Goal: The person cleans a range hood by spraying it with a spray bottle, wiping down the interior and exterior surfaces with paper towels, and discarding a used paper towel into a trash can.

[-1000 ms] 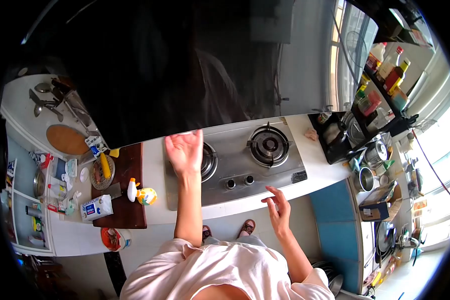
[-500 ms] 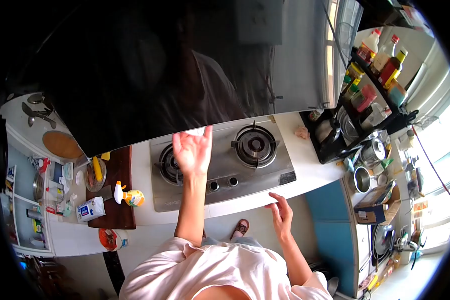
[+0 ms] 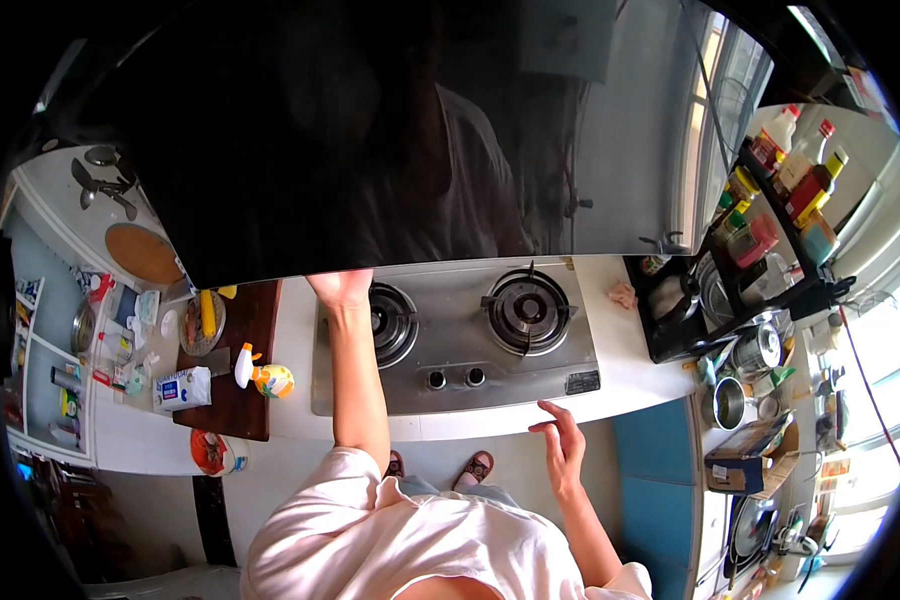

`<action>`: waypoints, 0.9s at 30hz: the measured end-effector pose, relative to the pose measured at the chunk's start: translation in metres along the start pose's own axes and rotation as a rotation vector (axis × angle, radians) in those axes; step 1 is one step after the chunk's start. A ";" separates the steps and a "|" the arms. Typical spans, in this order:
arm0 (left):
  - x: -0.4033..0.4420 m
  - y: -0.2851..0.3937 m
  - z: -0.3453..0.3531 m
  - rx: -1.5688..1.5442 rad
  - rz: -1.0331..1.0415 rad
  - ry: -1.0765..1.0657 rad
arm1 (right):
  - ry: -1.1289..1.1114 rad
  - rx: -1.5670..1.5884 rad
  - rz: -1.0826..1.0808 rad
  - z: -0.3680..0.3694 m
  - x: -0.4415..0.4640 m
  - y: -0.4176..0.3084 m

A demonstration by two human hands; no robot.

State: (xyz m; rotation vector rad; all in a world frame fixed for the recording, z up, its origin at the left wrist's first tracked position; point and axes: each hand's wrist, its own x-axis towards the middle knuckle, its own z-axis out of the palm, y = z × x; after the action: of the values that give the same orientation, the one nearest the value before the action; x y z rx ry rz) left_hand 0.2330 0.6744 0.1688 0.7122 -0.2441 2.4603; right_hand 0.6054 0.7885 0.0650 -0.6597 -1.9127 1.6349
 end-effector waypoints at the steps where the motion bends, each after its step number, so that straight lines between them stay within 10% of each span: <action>1: -0.002 -0.002 0.002 0.027 -0.013 -0.011 | -0.004 -0.010 0.001 -0.001 0.000 -0.001; 14: -0.138 -0.034 -0.011 0.363 -0.312 0.414 | -0.165 -0.027 -0.050 0.023 0.056 -0.002; 22: -0.163 -0.037 0.021 0.608 -0.543 0.418 | -0.629 0.762 0.161 0.084 0.136 -0.042; 27: -0.158 -0.020 0.008 0.734 -0.470 0.683 | -0.526 0.069 -0.411 0.085 0.125 -0.062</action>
State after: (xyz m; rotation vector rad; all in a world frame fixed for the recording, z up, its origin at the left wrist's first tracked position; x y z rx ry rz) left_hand 0.3581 0.6147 0.0908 0.1191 1.0029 2.1343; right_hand 0.4544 0.8010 0.1265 0.2161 -2.1435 1.6924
